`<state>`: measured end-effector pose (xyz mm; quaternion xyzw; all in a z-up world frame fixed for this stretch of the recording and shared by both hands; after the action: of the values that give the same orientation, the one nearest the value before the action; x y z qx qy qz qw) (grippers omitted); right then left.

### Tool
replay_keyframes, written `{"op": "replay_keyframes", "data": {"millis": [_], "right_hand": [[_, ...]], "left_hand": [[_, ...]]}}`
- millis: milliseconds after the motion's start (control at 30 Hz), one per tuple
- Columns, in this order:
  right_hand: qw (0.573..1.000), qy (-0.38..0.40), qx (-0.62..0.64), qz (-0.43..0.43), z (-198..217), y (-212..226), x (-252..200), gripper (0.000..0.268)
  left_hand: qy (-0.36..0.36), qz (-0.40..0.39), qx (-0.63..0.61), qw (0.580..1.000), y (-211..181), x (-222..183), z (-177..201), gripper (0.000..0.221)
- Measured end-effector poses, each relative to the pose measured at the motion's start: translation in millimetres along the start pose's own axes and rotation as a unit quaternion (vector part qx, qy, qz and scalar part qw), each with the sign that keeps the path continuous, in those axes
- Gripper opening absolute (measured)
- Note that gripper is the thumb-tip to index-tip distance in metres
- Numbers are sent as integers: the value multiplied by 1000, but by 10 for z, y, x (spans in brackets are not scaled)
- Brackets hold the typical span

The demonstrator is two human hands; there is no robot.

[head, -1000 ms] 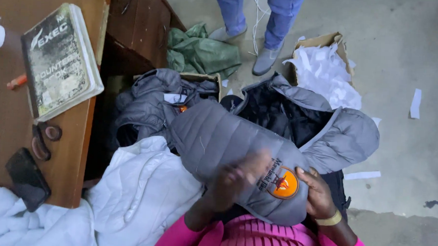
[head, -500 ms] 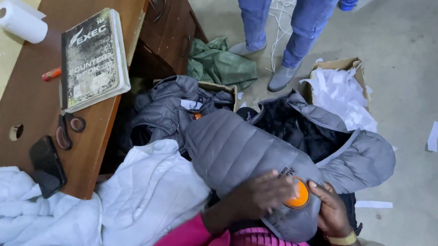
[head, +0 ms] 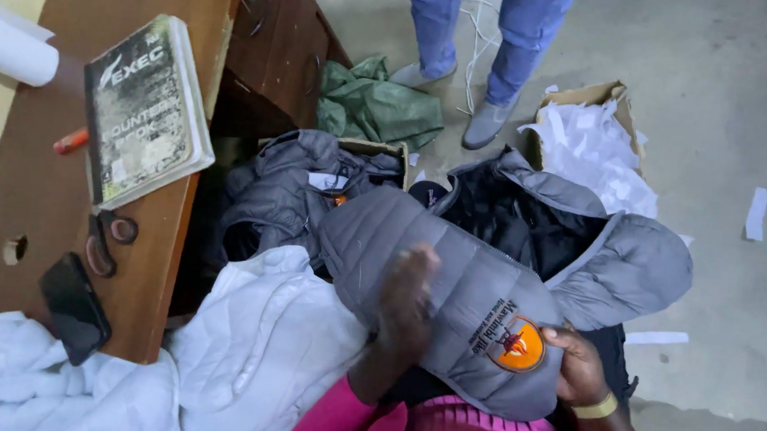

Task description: Trimming loose threads from a puffer jacket using scissors as part of a quality control or finishing process.

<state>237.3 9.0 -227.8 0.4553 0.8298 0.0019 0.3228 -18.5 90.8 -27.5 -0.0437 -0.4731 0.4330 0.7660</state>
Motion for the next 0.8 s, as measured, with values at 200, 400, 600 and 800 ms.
{"op": "replay_keyframes", "data": {"millis": [200, 400, 600, 800], "right_hand": [[998, 47, -44, 8, -675, 200, -130, 67], [929, 75, -327, -160, -1188, 265, -352, 62], [709, -148, -689, 29, -1002, 1229, 149, 14], [254, -13, -602, 757, -2184, 1867, -523, 35]], "left_hand": [[289, -169, -146, 931, 41, 40, -390, 44], [280, -138, -217, 925, 256, 541, -453, 66], [314, -95, -70, 942, 381, 735, -354, 15], [172, -222, -179, 943, -795, 594, 212, 22]]}}
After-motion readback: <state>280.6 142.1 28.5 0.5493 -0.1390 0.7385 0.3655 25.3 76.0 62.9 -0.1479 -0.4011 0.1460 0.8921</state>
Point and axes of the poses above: each hand's wrist, its own x-axis towards the middle knuckle, its own z-axis out of the back of the hand, y = z × x, the point moved 6 cm from there along x, towards the middle knuckle, and after that the axes turned 13 degrees about -z, right-handed, at the moved point
